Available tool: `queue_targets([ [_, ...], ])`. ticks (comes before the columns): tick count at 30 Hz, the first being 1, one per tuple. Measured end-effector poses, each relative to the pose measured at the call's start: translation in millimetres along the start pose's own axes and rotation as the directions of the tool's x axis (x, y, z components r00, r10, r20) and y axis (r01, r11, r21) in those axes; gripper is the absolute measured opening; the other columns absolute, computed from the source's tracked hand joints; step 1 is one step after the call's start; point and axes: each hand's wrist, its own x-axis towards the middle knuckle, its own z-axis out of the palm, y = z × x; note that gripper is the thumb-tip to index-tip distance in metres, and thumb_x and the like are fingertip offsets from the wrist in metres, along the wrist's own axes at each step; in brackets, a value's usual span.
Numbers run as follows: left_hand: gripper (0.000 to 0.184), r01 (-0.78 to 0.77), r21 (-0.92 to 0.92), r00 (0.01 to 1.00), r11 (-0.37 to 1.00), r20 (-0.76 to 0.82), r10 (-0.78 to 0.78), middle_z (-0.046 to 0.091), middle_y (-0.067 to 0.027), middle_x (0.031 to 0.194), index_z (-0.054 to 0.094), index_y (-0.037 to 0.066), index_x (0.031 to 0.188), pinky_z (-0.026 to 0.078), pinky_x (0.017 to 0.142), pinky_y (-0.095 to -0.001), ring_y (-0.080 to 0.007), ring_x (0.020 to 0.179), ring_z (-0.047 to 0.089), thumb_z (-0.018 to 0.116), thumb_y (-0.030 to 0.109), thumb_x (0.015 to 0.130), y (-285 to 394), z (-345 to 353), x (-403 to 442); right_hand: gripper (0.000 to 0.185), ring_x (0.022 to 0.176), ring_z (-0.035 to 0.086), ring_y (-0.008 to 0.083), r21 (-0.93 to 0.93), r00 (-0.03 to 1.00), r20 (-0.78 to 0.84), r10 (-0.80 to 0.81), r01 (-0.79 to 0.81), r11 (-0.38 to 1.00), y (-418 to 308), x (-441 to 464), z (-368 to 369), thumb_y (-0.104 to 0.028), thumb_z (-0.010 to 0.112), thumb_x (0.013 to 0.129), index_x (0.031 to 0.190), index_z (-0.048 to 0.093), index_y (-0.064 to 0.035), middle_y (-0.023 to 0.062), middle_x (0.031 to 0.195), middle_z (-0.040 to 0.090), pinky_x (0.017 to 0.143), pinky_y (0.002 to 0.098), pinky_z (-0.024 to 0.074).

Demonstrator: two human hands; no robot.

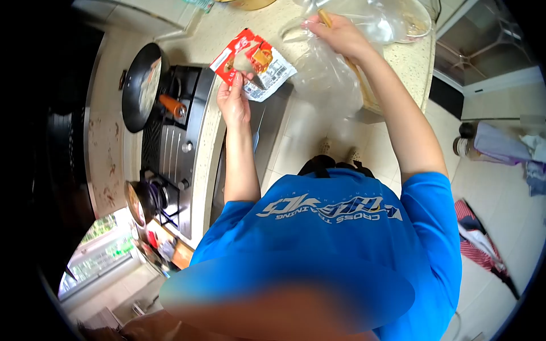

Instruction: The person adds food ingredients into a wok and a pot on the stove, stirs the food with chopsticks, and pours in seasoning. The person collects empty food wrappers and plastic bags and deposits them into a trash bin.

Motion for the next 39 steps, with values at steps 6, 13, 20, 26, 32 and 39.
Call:
queue_targets([
  [6, 0.011, -0.091, 0.178, 0.968, 0.980, -0.216, 0.129, 0.059, -0.0054, 0.075, 0.058, -0.002, 0.089, 0.042, 0.056, -0.0199, -0.0092, 0.062, 0.053, 0.053, 0.007, 0.085, -15.9, 1.9, -5.7, 0.045, 0.066, 0.063, 0.0152, -0.564, 0.995, -0.056, 0.080, -0.098, 0.820, 44.7, 60.7, 20.8, -0.046, 0.053, 0.078, 0.085, 0.060, -0.0017, 0.0110, 0.067, 0.063, 0.059, 0.0306, 0.0460],
  [13, 0.010, -0.156, -0.009, 0.908, 0.988, -0.394, 0.140, 0.062, -0.0078, 0.081, 0.059, -0.004, 0.087, 0.045, 0.059, -0.0237, -0.0115, 0.067, 0.057, 0.052, 0.003, 0.084, -54.5, 32.4, 25.6, 0.033, 0.059, 0.059, 0.0069, 0.148, 0.980, -0.192, -0.051, 0.081, 0.986, 49.0, 92.0, -11.7, -0.036, 0.055, 0.082, 0.079, 0.060, -0.0034, 0.0049, 0.069, 0.061, 0.042, 0.0207, 0.0344],
  [20, 0.009, -0.180, -0.111, 0.941, 0.977, -0.307, 0.138, 0.061, -0.0079, 0.076, 0.055, -0.002, 0.085, 0.045, 0.054, -0.0247, -0.0125, 0.062, 0.057, 0.051, 0.005, 0.085, -49.5, 62.7, 29.1, 0.027, 0.054, 0.059, 0.0091, -0.178, 0.915, 0.330, -0.231, 0.301, 0.937, -10.0, 42.1, 59.7, -0.026, 0.058, 0.080, 0.091, 0.058, -0.0009, 0.0046, 0.070, 0.062, 0.051, 0.0226, 0.0451],
  [26, 0.009, -0.027, -0.120, 0.993, 0.992, -0.120, 0.013, 0.060, -0.0114, 0.075, 0.054, -0.001, 0.087, 0.050, 0.059, -0.0296, -0.0182, 0.061, 0.058, 0.050, 0.007, 0.086, -54.1, 59.6, 35.7, 0.032, 0.048, 0.058, 0.0109, -0.037, 0.977, 0.150, -0.151, 0.158, 0.987, 35.6, 73.0, 84.5, -0.028, 0.070, 0.068, 0.076, 0.055, -0.0007, 0.0059, 0.060, 0.061, 0.046, 0.0241, 0.0452],
  [32, 0.010, 0.099, -0.195, 0.968, 0.976, -0.207, -0.140, 0.058, -0.0122, 0.070, 0.051, -0.001, 0.088, 0.050, 0.054, -0.0323, -0.0202, 0.058, 0.057, 0.048, 0.009, 0.087, -68.5, 43.0, 68.0, 0.018, 0.061, 0.060, 0.0114, 0.086, 0.926, 0.352, -0.136, 0.113, 0.990, 28.5, 82.1, 77.3, -0.005, 0.062, 0.071, 0.085, 0.053, 0.0009, 0.0042, 0.068, 0.058, 0.054, 0.0232, 0.0488],
  [39, 0.015, 0.183, 0.136, 0.918, 0.974, -0.377, -0.120, 0.059, -0.0157, 0.071, 0.049, -0.004, 0.086, 0.048, 0.050, -0.0371, -0.0259, 0.054, 0.058, 0.054, 0.008, 0.081, -100.0, 24.9, 129.1, 0.014, 0.066, 0.062, 0.0150, 0.250, 0.948, 0.117, -0.295, 0.259, 0.933, 19.6, 90.9, 64.3, -0.006, 0.065, 0.073, 0.083, 0.059, -0.0007, 0.0089, 0.074, 0.061, 0.046, 0.0191, 0.0431],
])
